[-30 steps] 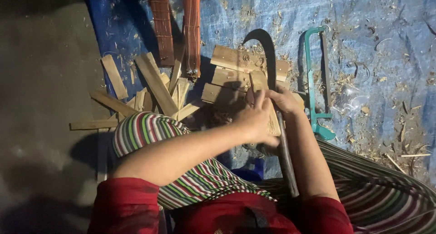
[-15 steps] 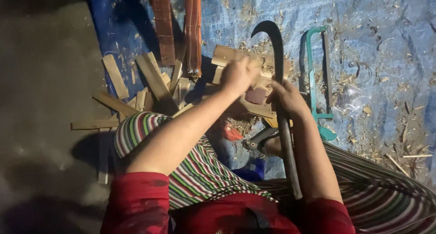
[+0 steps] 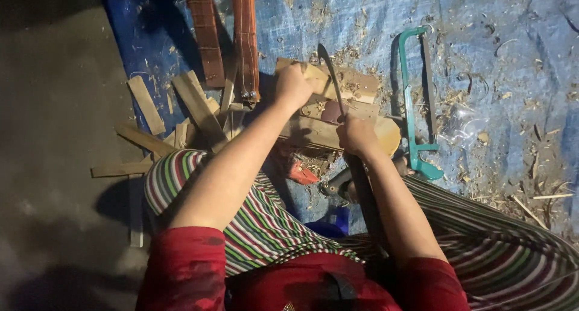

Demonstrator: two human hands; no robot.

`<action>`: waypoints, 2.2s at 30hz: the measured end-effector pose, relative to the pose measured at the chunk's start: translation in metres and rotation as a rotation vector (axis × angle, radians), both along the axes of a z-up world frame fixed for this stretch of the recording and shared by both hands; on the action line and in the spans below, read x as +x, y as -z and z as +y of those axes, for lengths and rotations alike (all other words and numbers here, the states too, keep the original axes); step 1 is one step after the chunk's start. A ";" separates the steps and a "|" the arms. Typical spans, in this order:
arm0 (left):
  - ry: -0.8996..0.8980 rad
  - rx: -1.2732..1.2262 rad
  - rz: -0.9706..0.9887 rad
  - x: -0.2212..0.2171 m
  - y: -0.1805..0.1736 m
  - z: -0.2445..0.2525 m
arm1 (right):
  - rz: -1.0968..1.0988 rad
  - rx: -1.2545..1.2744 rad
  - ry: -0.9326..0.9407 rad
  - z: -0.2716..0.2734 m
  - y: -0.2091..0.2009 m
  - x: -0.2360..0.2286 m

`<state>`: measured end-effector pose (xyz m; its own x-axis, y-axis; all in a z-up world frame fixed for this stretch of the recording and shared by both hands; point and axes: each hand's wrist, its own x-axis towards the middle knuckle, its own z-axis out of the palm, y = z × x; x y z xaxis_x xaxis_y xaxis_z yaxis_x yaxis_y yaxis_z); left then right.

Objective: Shaping a wooden instrument part using a curved hand tool.

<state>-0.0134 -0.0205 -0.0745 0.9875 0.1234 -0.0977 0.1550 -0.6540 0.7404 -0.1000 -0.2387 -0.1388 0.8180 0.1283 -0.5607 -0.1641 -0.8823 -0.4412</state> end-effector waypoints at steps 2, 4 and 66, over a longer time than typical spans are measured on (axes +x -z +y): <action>-0.029 0.046 0.117 0.001 -0.017 0.004 | 0.027 -0.076 0.008 0.004 -0.019 0.002; -0.064 -0.036 0.062 0.001 -0.041 0.006 | 0.009 -0.087 -0.041 0.022 -0.097 0.000; 0.269 -0.021 -0.026 -0.007 -0.076 0.002 | 0.121 0.422 0.186 -0.008 -0.042 0.009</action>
